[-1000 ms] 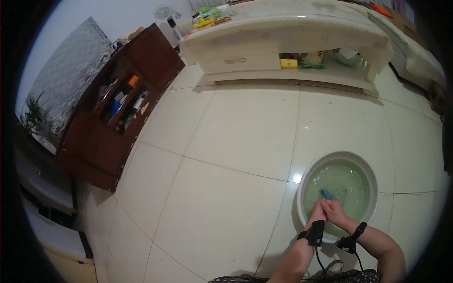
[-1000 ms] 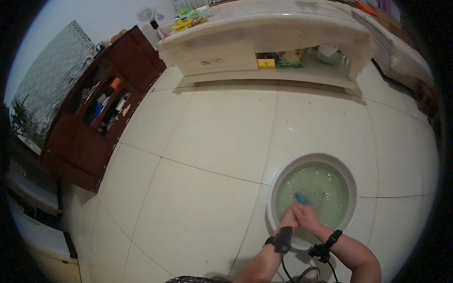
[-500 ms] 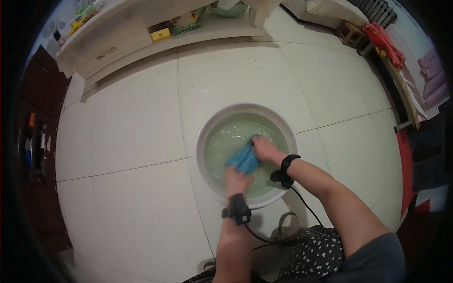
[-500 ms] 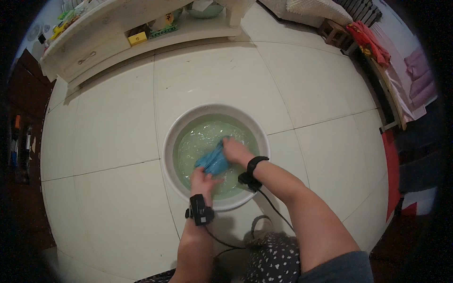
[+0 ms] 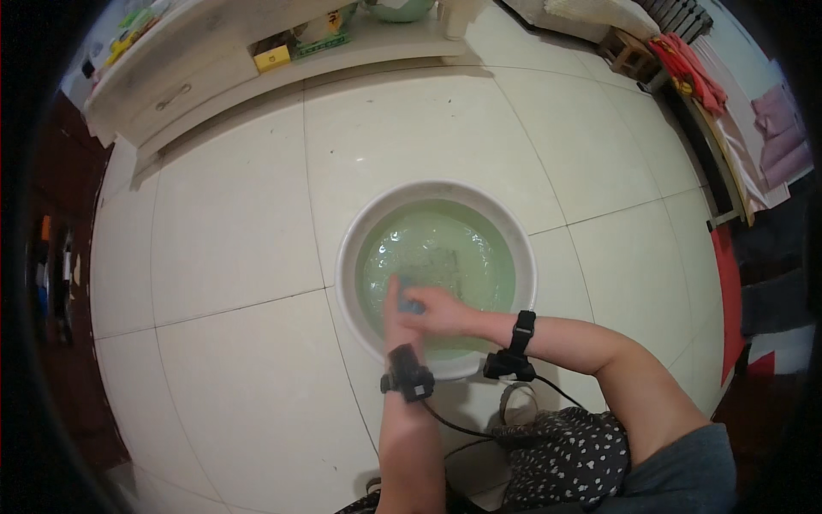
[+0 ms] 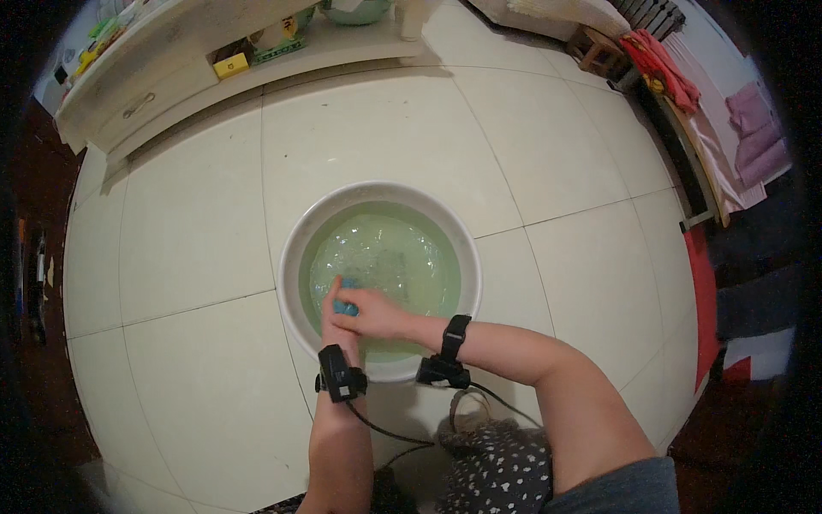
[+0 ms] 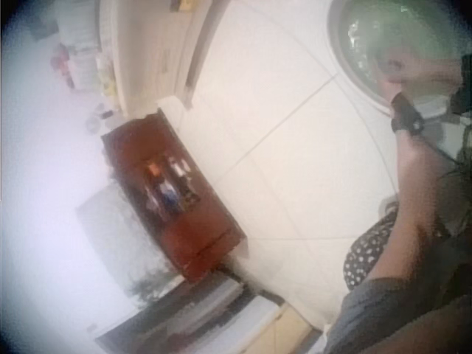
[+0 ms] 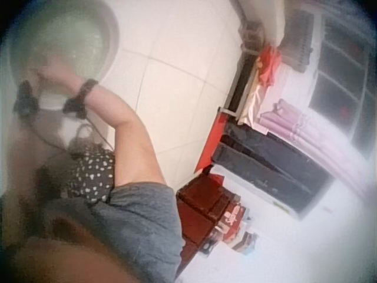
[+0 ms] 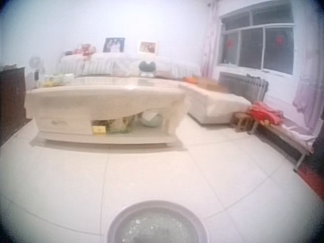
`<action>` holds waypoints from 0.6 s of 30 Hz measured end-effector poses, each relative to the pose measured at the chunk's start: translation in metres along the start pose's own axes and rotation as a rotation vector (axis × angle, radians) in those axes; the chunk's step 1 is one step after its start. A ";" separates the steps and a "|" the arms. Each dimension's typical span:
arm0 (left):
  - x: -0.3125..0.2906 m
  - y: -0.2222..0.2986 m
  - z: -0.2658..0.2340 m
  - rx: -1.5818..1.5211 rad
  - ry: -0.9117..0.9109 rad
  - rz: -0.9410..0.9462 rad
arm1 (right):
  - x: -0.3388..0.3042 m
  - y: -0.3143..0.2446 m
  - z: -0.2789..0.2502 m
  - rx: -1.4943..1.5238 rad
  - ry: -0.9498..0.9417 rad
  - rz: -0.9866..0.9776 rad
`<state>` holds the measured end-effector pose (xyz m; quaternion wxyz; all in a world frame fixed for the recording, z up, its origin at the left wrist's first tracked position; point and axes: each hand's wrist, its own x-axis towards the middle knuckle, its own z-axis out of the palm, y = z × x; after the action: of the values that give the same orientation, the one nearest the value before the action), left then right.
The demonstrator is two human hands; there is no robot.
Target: Wiping the top and side of a wooden dresser with a blue cloth and then rinsing the cloth in a bucket of water.
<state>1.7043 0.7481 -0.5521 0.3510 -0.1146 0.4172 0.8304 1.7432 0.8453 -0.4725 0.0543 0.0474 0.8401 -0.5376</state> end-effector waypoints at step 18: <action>-0.030 -0.013 0.035 0.370 -0.120 0.152 | 0.002 0.103 -0.064 -0.773 -0.007 0.163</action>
<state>1.7387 0.7660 -0.5237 0.3266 0.0333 0.5483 0.7692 1.7528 0.9463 -0.5389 0.1134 0.0880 0.9739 -0.1758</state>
